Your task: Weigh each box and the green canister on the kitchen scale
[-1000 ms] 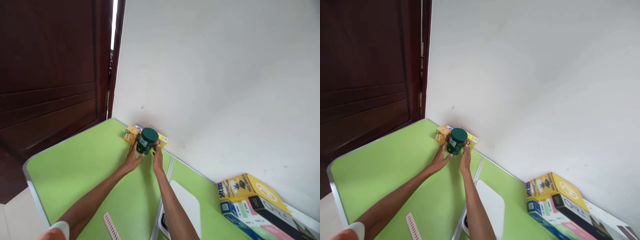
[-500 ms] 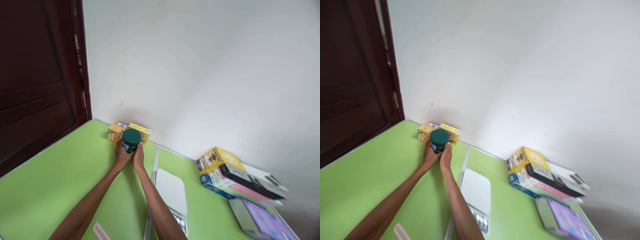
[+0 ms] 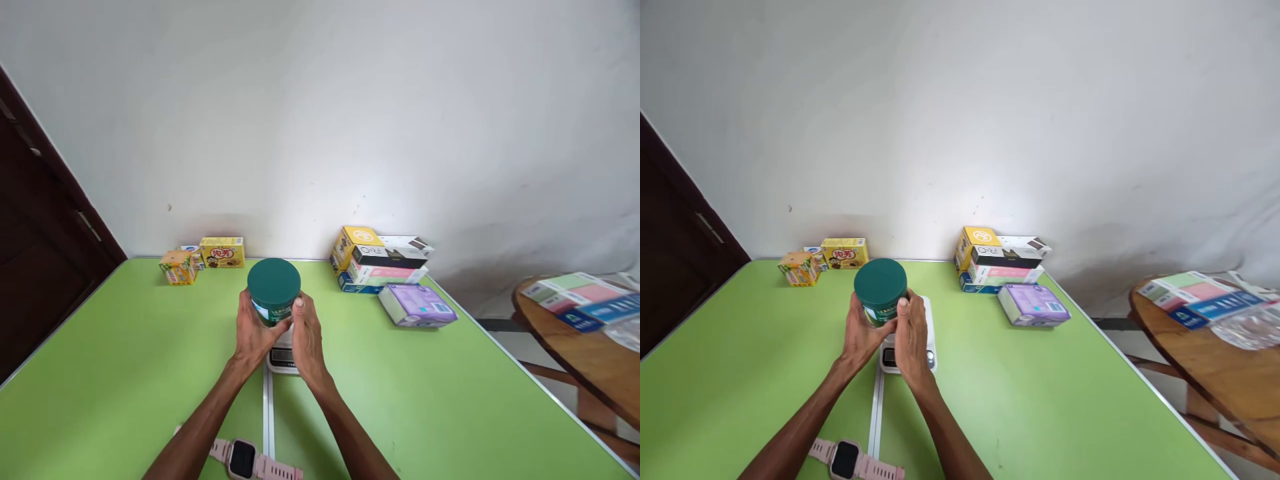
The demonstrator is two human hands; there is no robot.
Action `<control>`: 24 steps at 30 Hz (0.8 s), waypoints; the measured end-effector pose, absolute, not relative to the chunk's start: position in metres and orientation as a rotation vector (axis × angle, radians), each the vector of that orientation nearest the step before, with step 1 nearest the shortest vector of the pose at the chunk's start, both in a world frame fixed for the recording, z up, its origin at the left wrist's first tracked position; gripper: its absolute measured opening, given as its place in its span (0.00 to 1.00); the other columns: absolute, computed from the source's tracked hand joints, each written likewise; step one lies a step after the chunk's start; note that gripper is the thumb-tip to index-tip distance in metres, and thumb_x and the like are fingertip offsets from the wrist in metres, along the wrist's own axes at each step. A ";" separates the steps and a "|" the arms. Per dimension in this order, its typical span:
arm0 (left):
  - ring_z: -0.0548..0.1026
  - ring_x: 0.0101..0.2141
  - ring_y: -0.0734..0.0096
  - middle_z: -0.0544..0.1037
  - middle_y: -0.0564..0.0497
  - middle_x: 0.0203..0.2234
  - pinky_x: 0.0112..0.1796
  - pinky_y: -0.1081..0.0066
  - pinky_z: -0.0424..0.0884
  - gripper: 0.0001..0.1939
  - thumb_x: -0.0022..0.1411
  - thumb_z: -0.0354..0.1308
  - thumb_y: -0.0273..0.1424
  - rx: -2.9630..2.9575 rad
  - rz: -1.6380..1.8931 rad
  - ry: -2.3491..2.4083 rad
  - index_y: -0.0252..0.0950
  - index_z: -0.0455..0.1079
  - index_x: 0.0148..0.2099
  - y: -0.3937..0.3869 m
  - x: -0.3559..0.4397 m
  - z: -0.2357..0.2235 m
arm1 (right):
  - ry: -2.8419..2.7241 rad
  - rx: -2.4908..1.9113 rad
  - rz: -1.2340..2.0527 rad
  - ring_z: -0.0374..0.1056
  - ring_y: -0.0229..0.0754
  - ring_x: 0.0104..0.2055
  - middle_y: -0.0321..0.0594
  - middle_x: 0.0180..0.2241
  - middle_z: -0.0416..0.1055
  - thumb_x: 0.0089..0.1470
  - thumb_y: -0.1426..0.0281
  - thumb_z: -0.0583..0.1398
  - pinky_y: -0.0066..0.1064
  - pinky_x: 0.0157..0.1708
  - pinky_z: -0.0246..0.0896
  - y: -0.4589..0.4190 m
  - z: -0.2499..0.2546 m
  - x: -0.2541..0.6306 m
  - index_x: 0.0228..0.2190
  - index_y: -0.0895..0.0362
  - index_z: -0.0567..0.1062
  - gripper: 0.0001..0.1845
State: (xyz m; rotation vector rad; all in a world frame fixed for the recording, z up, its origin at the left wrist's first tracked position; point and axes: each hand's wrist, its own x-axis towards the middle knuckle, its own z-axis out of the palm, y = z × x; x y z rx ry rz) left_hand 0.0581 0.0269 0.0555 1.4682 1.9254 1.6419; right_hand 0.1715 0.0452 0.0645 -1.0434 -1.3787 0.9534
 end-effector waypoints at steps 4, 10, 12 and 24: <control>0.78 0.46 0.52 0.75 0.44 0.45 0.46 0.56 0.76 0.39 0.43 0.75 0.40 1.489 1.542 1.853 0.37 0.63 0.54 0.041 0.089 0.047 | -1.367 -1.097 0.890 0.69 0.49 0.52 0.47 0.49 0.74 0.69 0.44 0.46 0.45 0.54 0.64 0.053 0.055 0.207 0.48 0.53 0.74 0.31; 0.77 0.49 0.50 0.75 0.43 0.46 0.49 0.53 0.75 0.41 0.43 0.75 0.38 1.516 1.444 1.898 0.36 0.62 0.57 0.051 0.096 0.038 | -1.347 -1.104 0.892 0.70 0.49 0.51 0.47 0.47 0.75 0.69 0.43 0.46 0.44 0.53 0.65 0.057 0.043 0.214 0.48 0.54 0.75 0.32; 0.77 0.50 0.49 0.75 0.42 0.47 0.51 0.51 0.74 0.42 0.44 0.75 0.40 1.529 1.411 1.907 0.35 0.62 0.58 0.050 0.094 0.040 | -1.346 -1.090 0.917 0.71 0.49 0.51 0.47 0.49 0.76 0.69 0.44 0.47 0.44 0.53 0.66 0.057 0.040 0.216 0.49 0.54 0.76 0.32; 0.76 0.59 0.49 0.74 0.33 0.61 0.62 0.46 0.68 0.39 0.66 0.53 0.61 1.103 1.536 1.521 0.36 0.66 0.64 0.035 0.006 -0.008 | -1.094 -1.244 0.920 0.73 0.56 0.56 0.56 0.54 0.77 0.64 0.37 0.47 0.51 0.58 0.66 0.085 -0.033 0.257 0.52 0.59 0.77 0.42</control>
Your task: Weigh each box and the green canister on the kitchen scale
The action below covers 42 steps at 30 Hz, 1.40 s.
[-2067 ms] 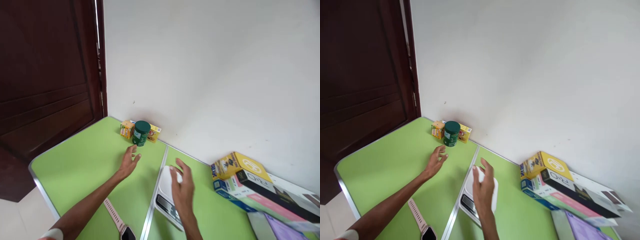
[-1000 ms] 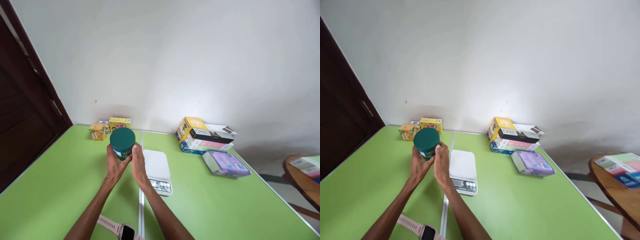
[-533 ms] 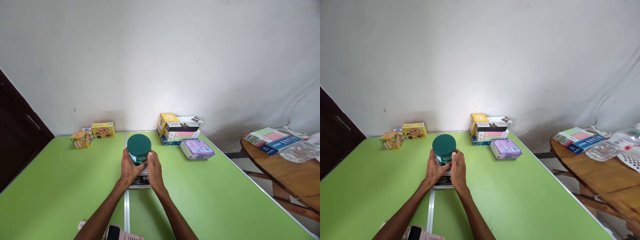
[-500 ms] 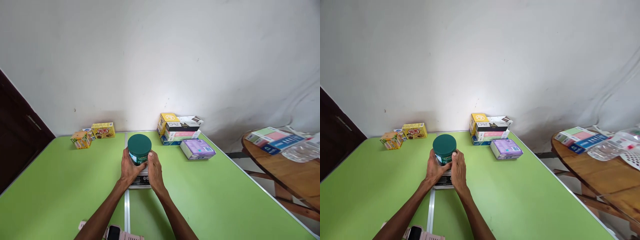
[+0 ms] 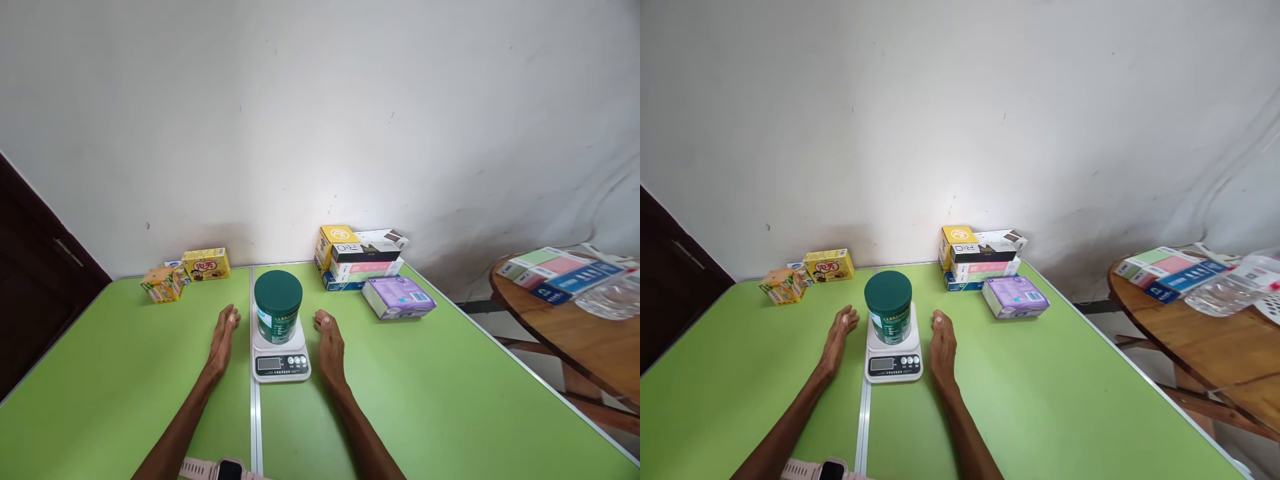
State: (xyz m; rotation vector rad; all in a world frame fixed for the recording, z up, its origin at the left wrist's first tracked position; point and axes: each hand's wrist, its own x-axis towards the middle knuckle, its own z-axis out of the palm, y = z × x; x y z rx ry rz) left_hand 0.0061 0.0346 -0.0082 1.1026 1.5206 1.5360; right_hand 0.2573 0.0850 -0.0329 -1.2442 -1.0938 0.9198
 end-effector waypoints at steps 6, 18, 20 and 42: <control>0.81 0.53 0.51 0.79 0.33 0.53 0.60 0.49 0.72 0.42 0.62 0.56 0.64 1.008 1.551 1.449 0.32 0.69 0.59 0.040 -0.005 -0.021 | -1.144 -1.225 0.876 0.72 0.54 0.56 0.54 0.53 0.77 0.66 0.40 0.48 0.50 0.59 0.64 0.083 -0.037 0.250 0.51 0.58 0.77 0.38; 0.80 0.55 0.50 0.79 0.36 0.55 0.61 0.48 0.71 0.36 0.65 0.56 0.60 1.102 1.484 1.509 0.34 0.72 0.58 0.036 -0.002 -0.016 | -1.147 -1.221 0.873 0.72 0.53 0.55 0.53 0.52 0.77 0.67 0.42 0.48 0.50 0.59 0.65 0.084 -0.037 0.251 0.51 0.57 0.76 0.35; 0.79 0.57 0.49 0.79 0.36 0.56 0.61 0.49 0.70 0.37 0.65 0.55 0.61 1.115 1.455 1.521 0.35 0.70 0.59 0.033 -0.001 -0.014 | -1.164 -1.228 0.866 0.73 0.53 0.54 0.52 0.52 0.77 0.68 0.43 0.48 0.50 0.59 0.65 0.084 -0.036 0.251 0.50 0.56 0.76 0.34; 0.81 0.44 0.45 0.81 0.43 0.43 0.43 0.51 0.78 0.39 0.43 0.74 0.47 1.835 1.319 1.702 0.36 0.67 0.54 0.070 0.081 0.076 | -1.564 -1.072 0.329 0.66 0.64 0.62 0.60 0.60 0.68 0.46 0.66 0.64 0.61 0.60 0.66 0.087 -0.009 0.207 0.71 0.61 0.52 0.54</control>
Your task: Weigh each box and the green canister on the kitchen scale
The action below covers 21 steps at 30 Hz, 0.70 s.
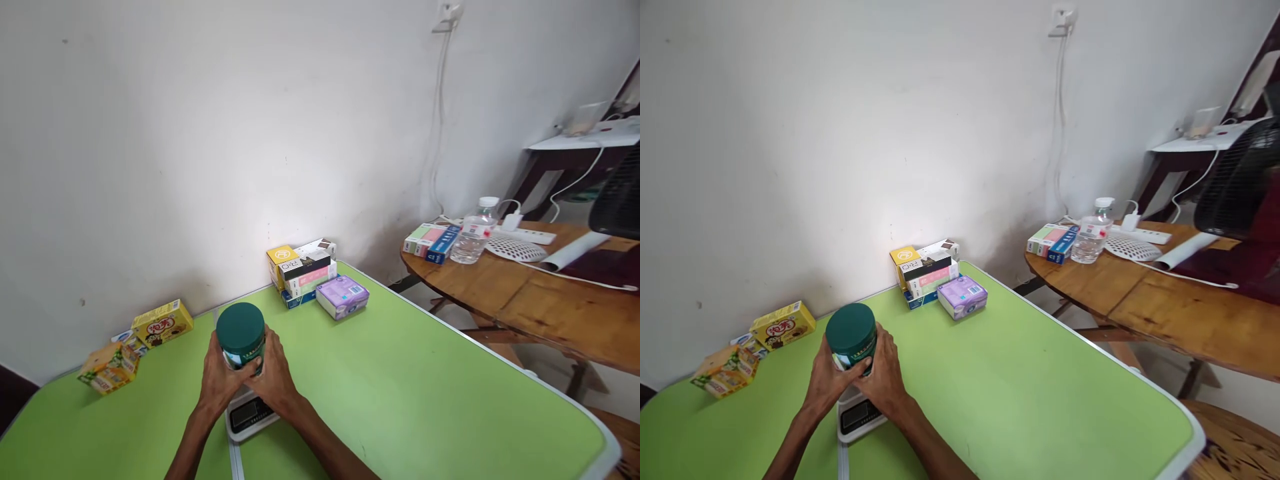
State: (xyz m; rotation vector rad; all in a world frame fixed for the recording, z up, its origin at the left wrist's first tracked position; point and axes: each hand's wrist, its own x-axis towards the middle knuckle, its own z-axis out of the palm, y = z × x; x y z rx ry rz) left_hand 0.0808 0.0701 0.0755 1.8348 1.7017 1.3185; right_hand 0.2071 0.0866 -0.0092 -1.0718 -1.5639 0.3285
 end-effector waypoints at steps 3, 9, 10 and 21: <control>0.81 0.46 0.48 0.81 0.44 0.45 0.45 0.53 0.77 0.39 0.43 0.75 0.45 1.889 1.302 1.578 0.37 0.67 0.56 0.080 0.105 0.086 | -1.488 -1.085 0.308 0.67 0.64 0.60 0.58 0.58 0.69 0.47 0.66 0.63 0.60 0.58 0.67 0.092 -0.003 0.232 0.70 0.59 0.54 0.51; 0.78 0.49 0.52 0.78 0.45 0.47 0.49 0.56 0.75 0.39 0.42 0.76 0.38 1.866 1.256 1.370 0.38 0.65 0.55 0.124 0.176 0.077 | -1.447 -1.185 0.192 0.66 0.66 0.61 0.58 0.60 0.69 0.53 0.59 0.63 0.62 0.59 0.64 0.122 -0.012 0.310 0.69 0.58 0.56 0.47; 0.78 0.49 0.52 0.78 0.45 0.47 0.49 0.56 0.74 0.39 0.42 0.76 0.37 1.852 1.248 1.354 0.38 0.64 0.55 0.132 0.188 0.071 | -1.440 -1.205 0.162 0.66 0.66 0.62 0.58 0.60 0.69 0.53 0.58 0.62 0.63 0.60 0.63 0.127 -0.018 0.322 0.68 0.58 0.57 0.45; 0.75 0.54 0.48 0.75 0.39 0.50 0.54 0.53 0.70 0.40 0.43 0.75 0.35 1.736 1.252 1.429 0.38 0.61 0.56 0.169 0.255 0.031 | -1.306 -1.358 -0.013 0.59 0.63 0.63 0.60 0.60 0.63 0.56 0.68 0.56 0.60 0.61 0.61 0.141 -0.063 0.348 0.67 0.59 0.57 0.38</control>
